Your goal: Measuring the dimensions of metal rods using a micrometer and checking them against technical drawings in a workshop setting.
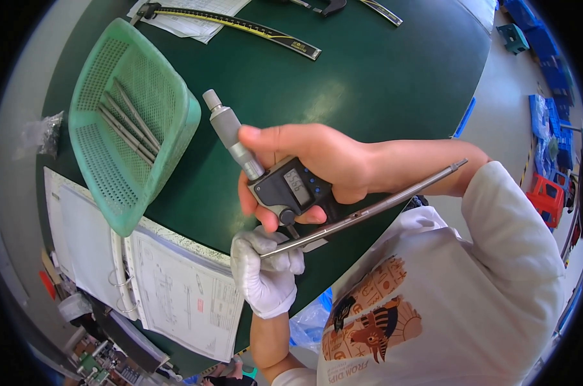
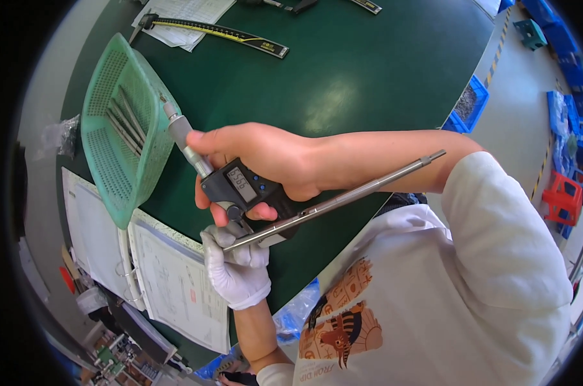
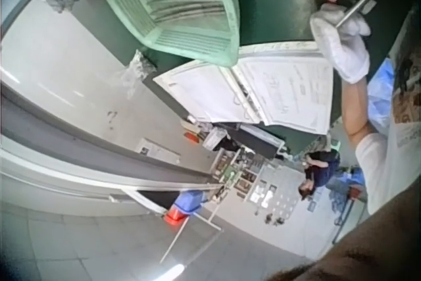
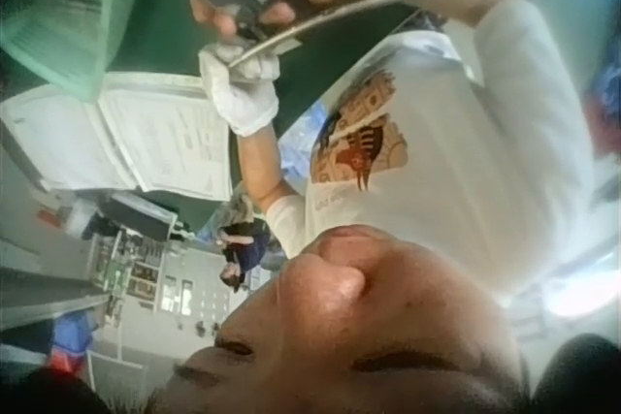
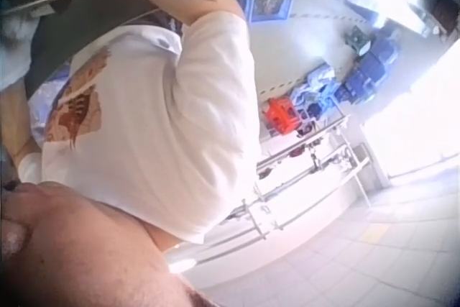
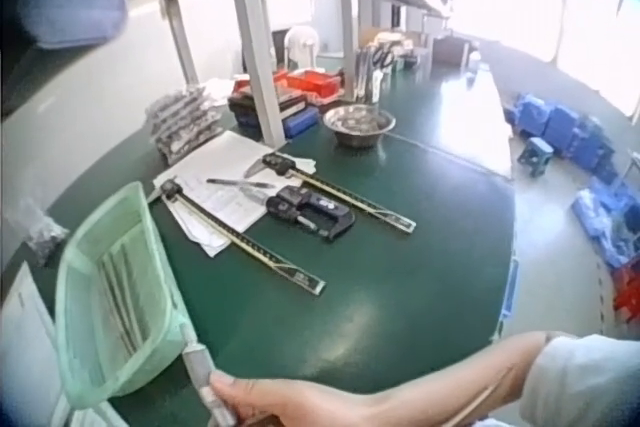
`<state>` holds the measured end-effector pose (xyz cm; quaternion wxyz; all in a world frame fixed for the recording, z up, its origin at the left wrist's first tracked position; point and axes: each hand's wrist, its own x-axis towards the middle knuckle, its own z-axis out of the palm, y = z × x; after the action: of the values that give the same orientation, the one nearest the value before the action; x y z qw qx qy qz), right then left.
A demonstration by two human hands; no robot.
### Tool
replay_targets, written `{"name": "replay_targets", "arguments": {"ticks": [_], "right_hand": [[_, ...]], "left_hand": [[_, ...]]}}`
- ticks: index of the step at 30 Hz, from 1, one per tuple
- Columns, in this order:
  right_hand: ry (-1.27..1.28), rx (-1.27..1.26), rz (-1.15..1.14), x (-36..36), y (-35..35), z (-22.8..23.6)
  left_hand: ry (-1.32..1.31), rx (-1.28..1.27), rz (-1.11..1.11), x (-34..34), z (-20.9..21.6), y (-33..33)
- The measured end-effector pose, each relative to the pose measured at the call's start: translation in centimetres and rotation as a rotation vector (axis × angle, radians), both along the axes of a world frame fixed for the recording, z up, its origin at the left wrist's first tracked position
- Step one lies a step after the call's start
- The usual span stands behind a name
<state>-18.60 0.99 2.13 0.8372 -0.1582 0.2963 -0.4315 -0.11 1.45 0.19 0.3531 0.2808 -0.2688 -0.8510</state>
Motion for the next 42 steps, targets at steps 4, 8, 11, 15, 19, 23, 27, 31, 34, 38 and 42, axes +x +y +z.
{"name": "replay_targets", "arguments": {"ticks": [4, 8, 11, 15, 19, 23, 27, 31, 34, 38, 42], "right_hand": [[-0.022, 0.015, -0.02, 0.14, 0.02, -0.17], [-0.071, 0.029, 0.0, 0.08, -0.12, -0.13], [-0.033, 0.045, 0.022, 0.16, -0.12, 0.05], [0.025, 0.034, 0.005, 0.24, 0.08, 0.18], [0.021, 0.01, 0.01, 0.25, 0.02, -0.2], [0.015, 0.007, 0.022, 0.09, -0.03, -0.03], [-0.031, 0.017, -0.004, 0.2, 0.06, -0.26], [-0.071, 0.014, -0.021, 0.27, 0.09, -0.56], [-0.106, 0.039, -0.013, 0.19, 0.13, -0.55], [-0.073, 0.031, -0.002, 0.32, 0.17, -0.23], [0.012, 0.016, 0.007, 0.4, 0.16, -0.26]], "left_hand": [[-0.025, 0.017, -0.01, -0.19, 0.27, 0.22], [-0.049, 0.04, 0.004, -0.23, 0.39, 0.33], [-0.052, 0.116, -0.008, -0.14, 0.38, 0.36], [-0.02, 0.071, -0.026, -0.35, 0.2, 0.41], [-0.04, 0.094, -0.017, -0.13, 0.19, 0.26], [0.014, 0.104, -0.047, 0.3, -0.1, 0.04], [-0.03, 0.094, -0.021, -0.17, 0.45, 0.31], [-0.019, 0.074, -0.035, -0.39, 0.43, 0.37], [-0.031, 0.094, -0.029, -0.42, 0.44, 0.51], [-0.018, 0.097, -0.047, -0.3, 0.44, 0.5], [-0.032, 0.064, -0.129, 0.19, -0.2, 0.49]]}}
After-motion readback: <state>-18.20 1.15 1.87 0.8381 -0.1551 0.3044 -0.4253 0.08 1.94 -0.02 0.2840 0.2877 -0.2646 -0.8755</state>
